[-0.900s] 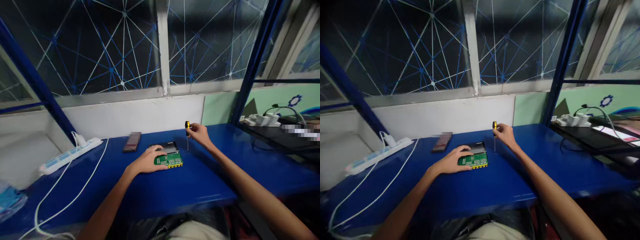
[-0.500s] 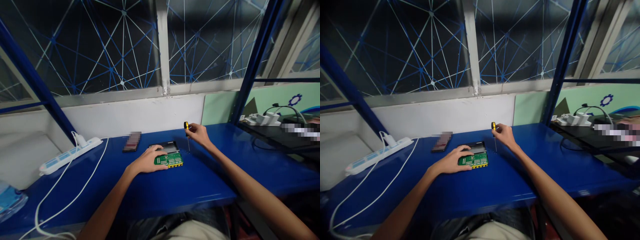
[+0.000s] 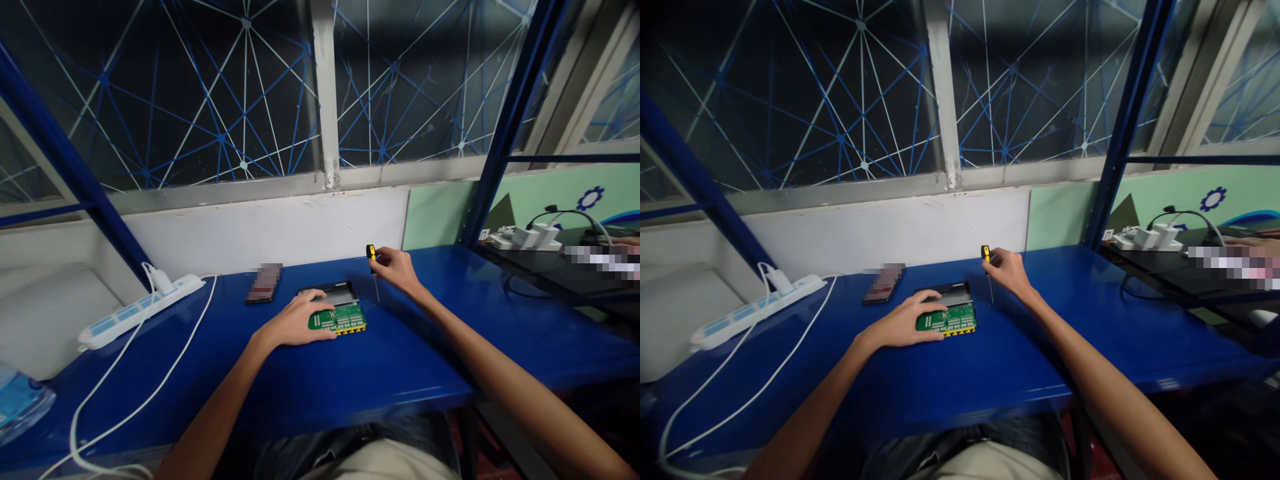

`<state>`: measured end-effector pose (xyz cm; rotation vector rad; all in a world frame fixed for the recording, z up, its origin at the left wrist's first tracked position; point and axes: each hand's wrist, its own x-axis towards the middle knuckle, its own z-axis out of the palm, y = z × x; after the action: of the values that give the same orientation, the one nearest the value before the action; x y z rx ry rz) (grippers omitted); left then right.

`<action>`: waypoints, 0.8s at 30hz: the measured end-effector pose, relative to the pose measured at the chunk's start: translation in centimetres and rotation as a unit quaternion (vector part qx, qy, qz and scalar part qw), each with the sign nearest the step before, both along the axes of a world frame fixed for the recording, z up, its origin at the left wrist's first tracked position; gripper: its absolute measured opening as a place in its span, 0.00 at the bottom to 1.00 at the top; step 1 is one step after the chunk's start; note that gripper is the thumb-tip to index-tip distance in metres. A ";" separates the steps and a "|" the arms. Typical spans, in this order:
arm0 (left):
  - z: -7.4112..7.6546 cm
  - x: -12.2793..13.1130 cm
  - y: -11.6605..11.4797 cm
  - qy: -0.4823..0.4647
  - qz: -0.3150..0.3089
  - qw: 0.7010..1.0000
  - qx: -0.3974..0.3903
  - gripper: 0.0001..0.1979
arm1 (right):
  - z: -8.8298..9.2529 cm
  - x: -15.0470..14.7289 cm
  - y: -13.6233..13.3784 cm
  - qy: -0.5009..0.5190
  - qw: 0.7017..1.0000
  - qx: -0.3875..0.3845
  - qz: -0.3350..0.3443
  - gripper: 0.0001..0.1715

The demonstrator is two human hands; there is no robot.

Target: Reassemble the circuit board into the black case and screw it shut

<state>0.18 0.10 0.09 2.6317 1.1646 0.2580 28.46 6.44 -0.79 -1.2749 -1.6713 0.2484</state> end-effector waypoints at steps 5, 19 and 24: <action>0.0 0.1 0.0 -0.013 0.002 1.000 0.013 0.29 | 0.4 0.2 -0.1 0.040 0.999 -0.002 -0.001 0.12; -0.1 1.0 -0.2 -0.116 -0.033 0.992 0.038 0.17 | 1.9 -2.7 -3.1 0.225 0.957 0.018 0.185 0.16; -0.1 1.0 0.1 -0.130 -0.046 0.990 0.038 0.12 | 1.9 -4.9 -4.9 0.224 0.946 0.021 0.235 0.14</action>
<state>1.14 0.22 0.02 2.6078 0.9641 0.6178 23.55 1.49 1.15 -0.6977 -1.5409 0.7288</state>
